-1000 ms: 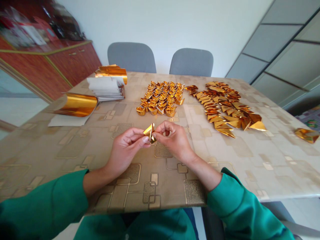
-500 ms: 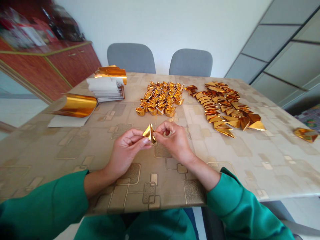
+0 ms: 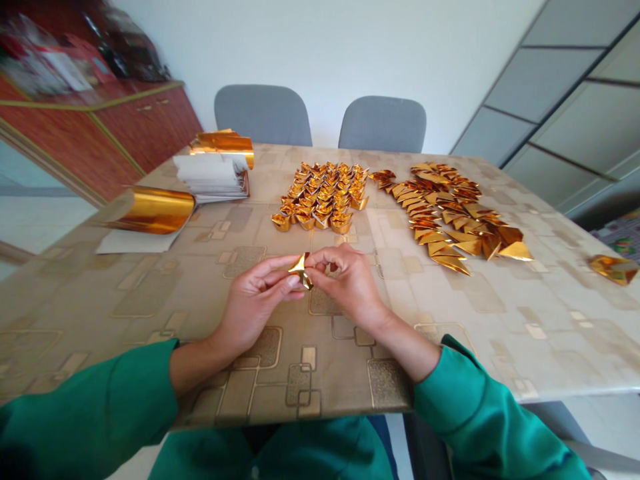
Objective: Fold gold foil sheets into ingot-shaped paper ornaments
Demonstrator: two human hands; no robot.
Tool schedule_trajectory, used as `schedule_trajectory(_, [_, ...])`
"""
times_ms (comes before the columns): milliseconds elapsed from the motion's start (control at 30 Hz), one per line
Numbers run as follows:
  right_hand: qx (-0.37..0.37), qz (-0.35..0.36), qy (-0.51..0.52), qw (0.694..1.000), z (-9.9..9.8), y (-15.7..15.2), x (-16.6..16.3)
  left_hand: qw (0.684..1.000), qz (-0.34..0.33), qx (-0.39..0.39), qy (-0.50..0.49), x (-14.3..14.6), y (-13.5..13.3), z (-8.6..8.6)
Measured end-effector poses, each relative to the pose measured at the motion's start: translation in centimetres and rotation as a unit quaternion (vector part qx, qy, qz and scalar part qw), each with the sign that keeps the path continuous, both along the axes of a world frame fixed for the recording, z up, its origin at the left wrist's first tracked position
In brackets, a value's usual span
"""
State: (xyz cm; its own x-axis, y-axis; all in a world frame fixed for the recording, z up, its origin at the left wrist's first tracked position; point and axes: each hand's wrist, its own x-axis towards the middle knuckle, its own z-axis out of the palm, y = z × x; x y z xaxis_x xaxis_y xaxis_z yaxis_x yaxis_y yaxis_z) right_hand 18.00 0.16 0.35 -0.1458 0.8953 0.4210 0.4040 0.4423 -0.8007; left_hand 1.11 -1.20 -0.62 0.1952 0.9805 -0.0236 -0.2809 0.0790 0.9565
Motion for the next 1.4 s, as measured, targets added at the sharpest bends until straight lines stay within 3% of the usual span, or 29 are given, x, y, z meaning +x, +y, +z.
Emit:
schedule_trajectory(200, [-0.023,0.002,0.074,0.997,-0.4,0.2,-0.1,0.999,-0.001,-0.034,-0.027,-0.1,0.3,-0.3])
schedule_trajectory(467, [0.079,-0.007,-0.079,0.994,-0.4,-0.1,-0.4,0.993,-0.015,-0.105,-0.058,0.1,0.3,-0.8])
schedule_trajectory(633, [0.099,-0.012,-0.073,0.992,0.4,-0.3,-0.1,0.989,0.002,-0.126,-0.083,0.1,0.5,-0.3])
schedule_trajectory(700, [0.067,-0.031,-0.022,0.997,0.6,-0.2,0.2,0.987,0.024,-0.128,-0.093,0.0,0.6,0.0])
schedule_trajectory(767, [-0.018,-0.03,0.031,0.999,0.3,-0.1,0.5,0.986,0.045,-0.126,-0.102,0.0,0.7,0.2])
schedule_trajectory(833, [-0.11,0.004,0.065,0.992,-0.2,0.1,0.5,0.985,0.054,-0.123,-0.108,0.0,0.7,0.2])
schedule_trajectory(900, [-0.151,0.032,0.082,0.985,-0.8,0.3,0.4,0.985,0.051,-0.122,-0.112,-0.1,0.7,0.1])
schedule_trajectory(1233, [-0.085,-0.004,0.074,0.994,-0.8,0.0,-0.3,0.985,0.025,-0.122,-0.117,0.1,0.7,-0.1])
schedule_trajectory(1400, [-0.115,0.023,0.114,0.987,-0.7,-0.1,-0.2,0.981,0.039,-0.135,-0.136,0.0,1.0,0.1])
